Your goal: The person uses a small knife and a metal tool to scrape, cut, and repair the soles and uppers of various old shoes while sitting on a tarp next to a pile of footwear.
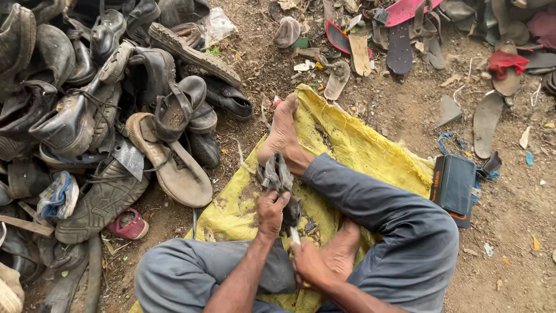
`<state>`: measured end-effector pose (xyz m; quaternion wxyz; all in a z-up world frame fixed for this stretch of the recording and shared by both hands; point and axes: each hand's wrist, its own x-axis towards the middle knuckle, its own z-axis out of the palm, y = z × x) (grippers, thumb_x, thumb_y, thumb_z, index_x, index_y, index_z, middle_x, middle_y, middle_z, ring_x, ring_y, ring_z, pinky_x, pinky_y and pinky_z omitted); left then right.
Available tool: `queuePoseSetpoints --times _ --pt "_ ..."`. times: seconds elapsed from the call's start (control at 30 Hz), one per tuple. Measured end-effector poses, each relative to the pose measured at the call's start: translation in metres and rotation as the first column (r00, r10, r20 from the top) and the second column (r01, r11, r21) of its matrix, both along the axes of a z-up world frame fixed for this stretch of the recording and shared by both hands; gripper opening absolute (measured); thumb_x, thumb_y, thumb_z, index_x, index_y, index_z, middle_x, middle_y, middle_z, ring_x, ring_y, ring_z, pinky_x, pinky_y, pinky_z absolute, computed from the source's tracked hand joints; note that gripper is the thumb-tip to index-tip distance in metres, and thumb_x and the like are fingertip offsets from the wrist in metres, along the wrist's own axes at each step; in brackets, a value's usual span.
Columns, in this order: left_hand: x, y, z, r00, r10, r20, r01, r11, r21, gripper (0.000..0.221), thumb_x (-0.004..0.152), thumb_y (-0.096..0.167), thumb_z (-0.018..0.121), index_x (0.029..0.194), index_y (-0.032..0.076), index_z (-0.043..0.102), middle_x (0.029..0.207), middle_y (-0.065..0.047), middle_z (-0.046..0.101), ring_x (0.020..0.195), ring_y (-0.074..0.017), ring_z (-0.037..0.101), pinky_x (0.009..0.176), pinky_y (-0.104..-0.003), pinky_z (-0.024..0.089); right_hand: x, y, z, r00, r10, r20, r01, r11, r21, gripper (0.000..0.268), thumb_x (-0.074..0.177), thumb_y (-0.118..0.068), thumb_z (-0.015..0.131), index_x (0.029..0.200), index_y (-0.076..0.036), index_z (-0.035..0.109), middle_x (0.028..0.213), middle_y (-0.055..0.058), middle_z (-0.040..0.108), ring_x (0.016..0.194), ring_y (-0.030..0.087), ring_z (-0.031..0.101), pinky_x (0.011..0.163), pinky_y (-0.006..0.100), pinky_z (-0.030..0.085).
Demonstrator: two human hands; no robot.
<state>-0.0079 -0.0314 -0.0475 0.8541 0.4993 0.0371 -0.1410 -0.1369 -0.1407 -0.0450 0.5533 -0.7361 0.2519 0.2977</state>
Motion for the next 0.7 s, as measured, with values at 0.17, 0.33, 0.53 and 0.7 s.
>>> queuePoseSetpoints --times 0.17,0.33,0.53,0.7 --pt "-0.001 0.001 -0.007 0.997 -0.027 -0.079 0.023 0.998 -0.062 0.015 0.094 0.011 0.064 0.097 0.0 0.073 0.082 -0.004 0.071 0.065 -0.0102 0.061 0.061 -0.026 0.051 0.017 0.014 -0.007 0.983 -0.183 0.035 0.18 0.981 0.068 0.029 0.103 -0.029 0.048 0.091 -0.003 0.051 0.054 0.007 0.054 0.034 0.023 0.053 0.032 0.037 0.043" --pt "-0.003 -0.017 -0.039 1.0 0.022 -0.002 -0.022 0.986 -0.168 0.021 0.09 0.006 0.059 0.104 0.002 0.075 0.098 -0.002 0.075 0.086 -0.0093 0.067 0.083 -0.024 0.053 0.025 0.0 -0.051 0.879 -0.46 0.124 0.432 0.88 0.198 0.031 0.104 -0.029 0.05 0.094 -0.001 0.053 0.052 0.006 0.048 0.034 0.021 0.047 0.032 0.036 0.04" --pt "0.002 -0.003 -0.093 0.621 0.059 0.782 -0.7 0.49 0.519 0.014 0.082 0.008 0.065 0.093 0.008 0.075 0.094 -0.009 0.073 0.095 -0.0206 0.066 0.086 -0.031 0.052 -0.017 0.011 -0.051 0.909 -0.062 0.412 0.094 0.994 -0.058 0.035 0.108 -0.027 0.05 0.088 -0.002 0.062 0.057 0.007 0.061 0.044 0.02 0.061 0.04 0.035 0.047" --pt "0.003 -0.002 -0.09 0.78 0.089 0.62 -0.454 0.762 0.461 0.009 0.083 0.01 0.066 0.085 0.002 0.07 0.074 -0.007 0.065 0.067 -0.0169 0.062 0.059 -0.037 0.048 0.043 0.017 -0.01 0.964 -0.197 0.179 0.208 0.977 -0.044 0.027 0.103 -0.021 0.044 0.099 0.0 0.061 0.06 0.012 0.06 0.045 0.027 0.062 0.042 0.041 0.048"
